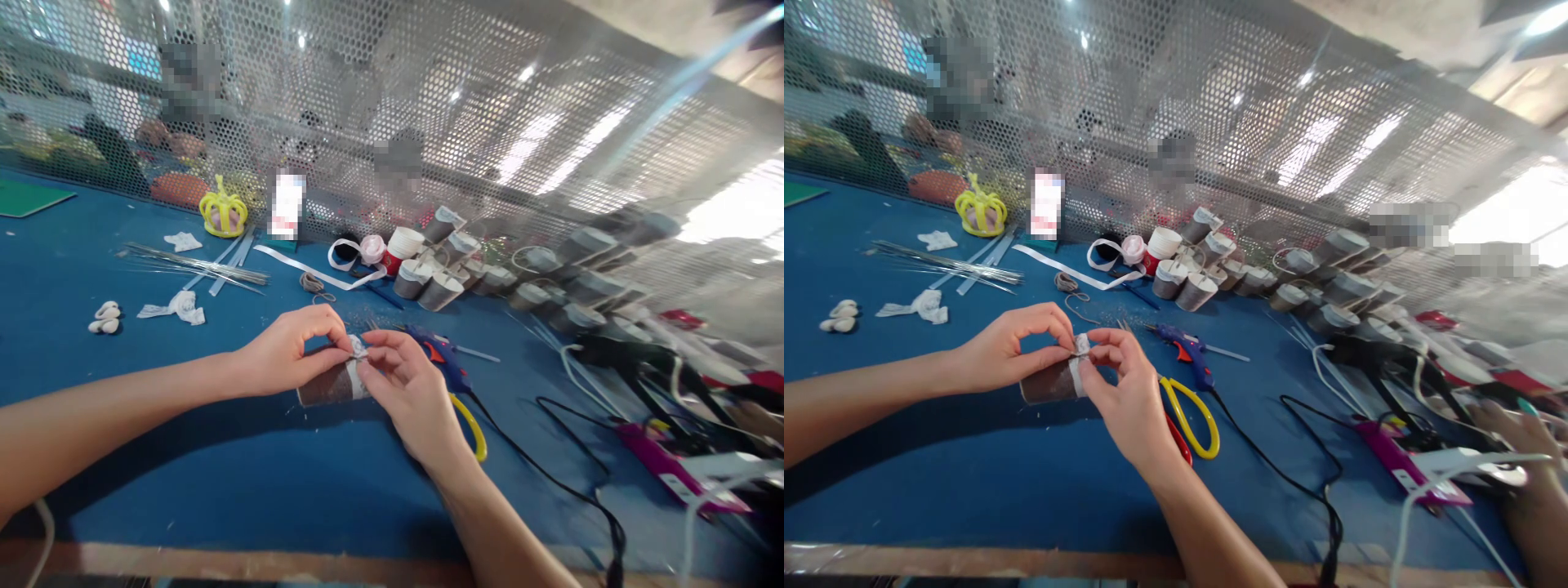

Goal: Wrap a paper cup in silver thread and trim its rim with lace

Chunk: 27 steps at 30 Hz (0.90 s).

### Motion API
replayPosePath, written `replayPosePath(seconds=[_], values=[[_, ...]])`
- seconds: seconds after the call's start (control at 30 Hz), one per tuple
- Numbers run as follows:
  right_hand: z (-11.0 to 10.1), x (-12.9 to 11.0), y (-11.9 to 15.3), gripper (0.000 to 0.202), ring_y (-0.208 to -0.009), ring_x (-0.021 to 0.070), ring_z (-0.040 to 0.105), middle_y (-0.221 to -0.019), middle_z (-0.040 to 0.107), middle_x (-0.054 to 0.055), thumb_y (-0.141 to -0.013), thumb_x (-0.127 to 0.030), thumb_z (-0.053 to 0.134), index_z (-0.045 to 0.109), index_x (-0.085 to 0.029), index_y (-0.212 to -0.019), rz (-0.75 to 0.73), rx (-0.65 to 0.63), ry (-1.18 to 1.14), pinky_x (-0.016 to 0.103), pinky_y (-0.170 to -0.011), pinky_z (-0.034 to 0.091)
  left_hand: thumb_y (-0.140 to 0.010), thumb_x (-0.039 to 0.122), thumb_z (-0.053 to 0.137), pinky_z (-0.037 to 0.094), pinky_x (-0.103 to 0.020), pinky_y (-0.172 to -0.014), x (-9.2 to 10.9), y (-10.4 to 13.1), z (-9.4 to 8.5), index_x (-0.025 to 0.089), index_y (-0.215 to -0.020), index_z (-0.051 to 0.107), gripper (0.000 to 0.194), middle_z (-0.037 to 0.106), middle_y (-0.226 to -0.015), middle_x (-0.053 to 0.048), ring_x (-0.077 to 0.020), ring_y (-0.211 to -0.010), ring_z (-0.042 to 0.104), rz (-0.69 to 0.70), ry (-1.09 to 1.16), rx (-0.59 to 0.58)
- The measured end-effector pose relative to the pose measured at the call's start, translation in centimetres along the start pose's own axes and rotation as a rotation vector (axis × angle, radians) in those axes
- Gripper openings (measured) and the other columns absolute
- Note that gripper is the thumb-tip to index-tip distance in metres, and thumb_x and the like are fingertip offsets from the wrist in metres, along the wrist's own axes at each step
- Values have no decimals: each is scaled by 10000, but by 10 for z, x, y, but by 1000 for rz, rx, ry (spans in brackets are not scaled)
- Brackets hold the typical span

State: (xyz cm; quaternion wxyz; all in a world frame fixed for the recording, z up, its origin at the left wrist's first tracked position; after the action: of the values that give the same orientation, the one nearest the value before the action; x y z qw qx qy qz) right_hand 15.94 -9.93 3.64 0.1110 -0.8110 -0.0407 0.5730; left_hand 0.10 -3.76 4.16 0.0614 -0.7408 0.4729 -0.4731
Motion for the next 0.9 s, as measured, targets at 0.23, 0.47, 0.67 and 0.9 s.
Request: replayPosePath(seconds=[0.23,0.47,0.67,0.9], values=[[-1,7,-2,196,-650,110,550,-727,567,-24,-750,-230,579,547,-217,-943,3,11,-82,246,-603,446,-729,311,616,424,-368,-873,-1,3,5,154,-1013,538,334,567,-1016,-98,-206,-983,519,10,-103,34],[1,6,0,201,-692,121,552,-755,562,-20,-729,-211,590,572,-234,-928,-7,7,-98,254,-628,448,-692,481,607,480,-345,-696,-8,6,15,131,-1191,405,642,583,-1005,-104,-196,-800,583,-435,131,-137],[2,2,-1,236,-644,112,540,-717,563,-28,-688,-222,613,577,-215,-920,148,-54,-285,244,-589,423,-705,419,613,451,-366,-792,-10,5,15,137,-1116,480,516,591,-1047,-96,-208,-898,559,-434,214,-132],[1,-1,-4,202,-618,114,540,-691,599,-21,-712,-249,591,574,-199,-907,253,-65,-353,240,-574,405,-695,359,618,446,-368,-805,-8,4,14,131,-1131,468,514,588,-1060,-97,-206,-906,555,-449,255,-162]])
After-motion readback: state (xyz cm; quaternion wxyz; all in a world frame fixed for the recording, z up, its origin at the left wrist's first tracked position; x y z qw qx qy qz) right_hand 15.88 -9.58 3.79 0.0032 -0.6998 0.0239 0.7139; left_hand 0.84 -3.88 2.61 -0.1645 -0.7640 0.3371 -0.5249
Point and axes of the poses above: each hand's wrist, its own y-axis away from the middle knuckle, its own z-axis out of the palm, x = y × z, the point moved 1 cm from there along -y, towards the middle knuckle
